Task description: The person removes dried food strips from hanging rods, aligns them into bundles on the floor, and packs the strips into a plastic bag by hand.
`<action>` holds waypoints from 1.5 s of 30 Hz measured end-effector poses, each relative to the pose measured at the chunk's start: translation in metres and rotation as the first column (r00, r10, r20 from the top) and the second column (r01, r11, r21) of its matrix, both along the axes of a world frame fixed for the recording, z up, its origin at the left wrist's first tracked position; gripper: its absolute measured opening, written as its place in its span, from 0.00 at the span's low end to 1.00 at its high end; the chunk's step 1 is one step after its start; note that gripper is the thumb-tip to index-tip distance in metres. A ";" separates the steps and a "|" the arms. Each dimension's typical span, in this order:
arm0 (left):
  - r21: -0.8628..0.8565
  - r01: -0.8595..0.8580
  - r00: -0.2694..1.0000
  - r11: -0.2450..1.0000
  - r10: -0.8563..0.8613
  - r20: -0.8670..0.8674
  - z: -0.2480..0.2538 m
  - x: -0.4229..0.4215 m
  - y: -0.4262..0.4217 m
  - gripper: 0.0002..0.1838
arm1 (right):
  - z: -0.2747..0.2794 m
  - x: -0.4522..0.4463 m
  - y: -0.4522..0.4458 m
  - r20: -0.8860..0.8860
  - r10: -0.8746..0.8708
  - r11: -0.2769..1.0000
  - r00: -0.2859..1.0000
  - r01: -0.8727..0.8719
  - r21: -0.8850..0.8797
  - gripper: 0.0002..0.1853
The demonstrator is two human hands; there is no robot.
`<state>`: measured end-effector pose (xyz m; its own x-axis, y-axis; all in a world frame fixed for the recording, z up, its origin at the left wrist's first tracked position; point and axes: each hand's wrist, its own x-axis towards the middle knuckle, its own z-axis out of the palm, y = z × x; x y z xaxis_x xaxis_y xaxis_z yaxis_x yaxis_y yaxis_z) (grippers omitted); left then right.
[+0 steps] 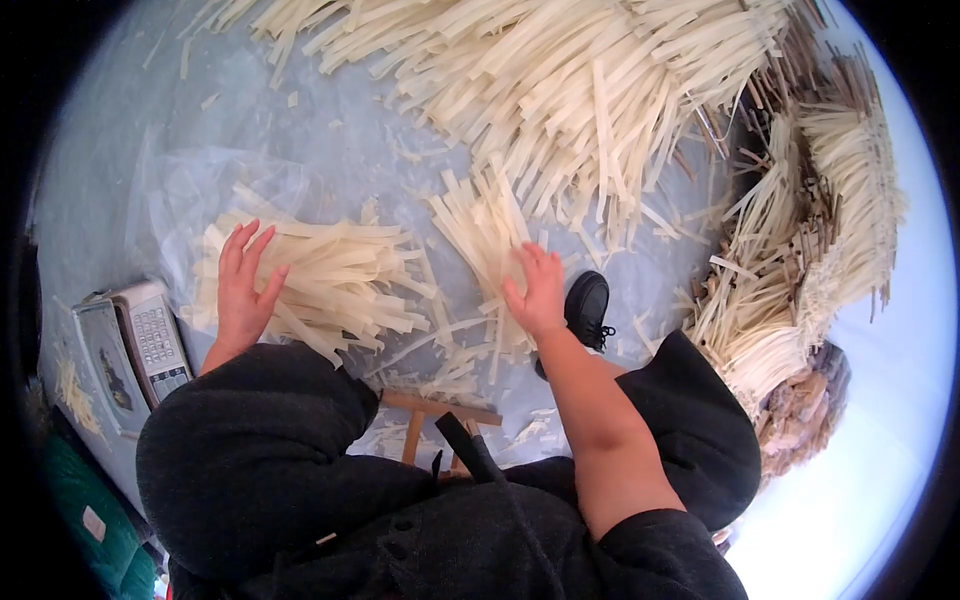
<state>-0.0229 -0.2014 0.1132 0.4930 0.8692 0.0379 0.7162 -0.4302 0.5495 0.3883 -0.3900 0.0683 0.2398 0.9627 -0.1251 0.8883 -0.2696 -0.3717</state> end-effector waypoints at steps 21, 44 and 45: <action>-0.016 -0.036 0.996 0.999 0.037 0.076 -0.002 0.002 -0.009 0.26 | -0.019 -0.033 0.026 0.198 -0.252 0.857 0.947 0.314 -0.410 0.65; -0.042 -0.102 0.994 0.994 0.103 0.023 0.005 -0.005 0.005 0.27 | 0.038 -0.049 0.060 -0.173 -0.223 0.854 0.959 0.107 -0.509 0.44; -0.114 -0.120 0.990 0.986 0.127 0.058 0.000 -0.009 0.007 0.23 | 0.051 -0.052 0.069 -0.188 -0.205 0.858 0.961 0.083 -0.508 0.44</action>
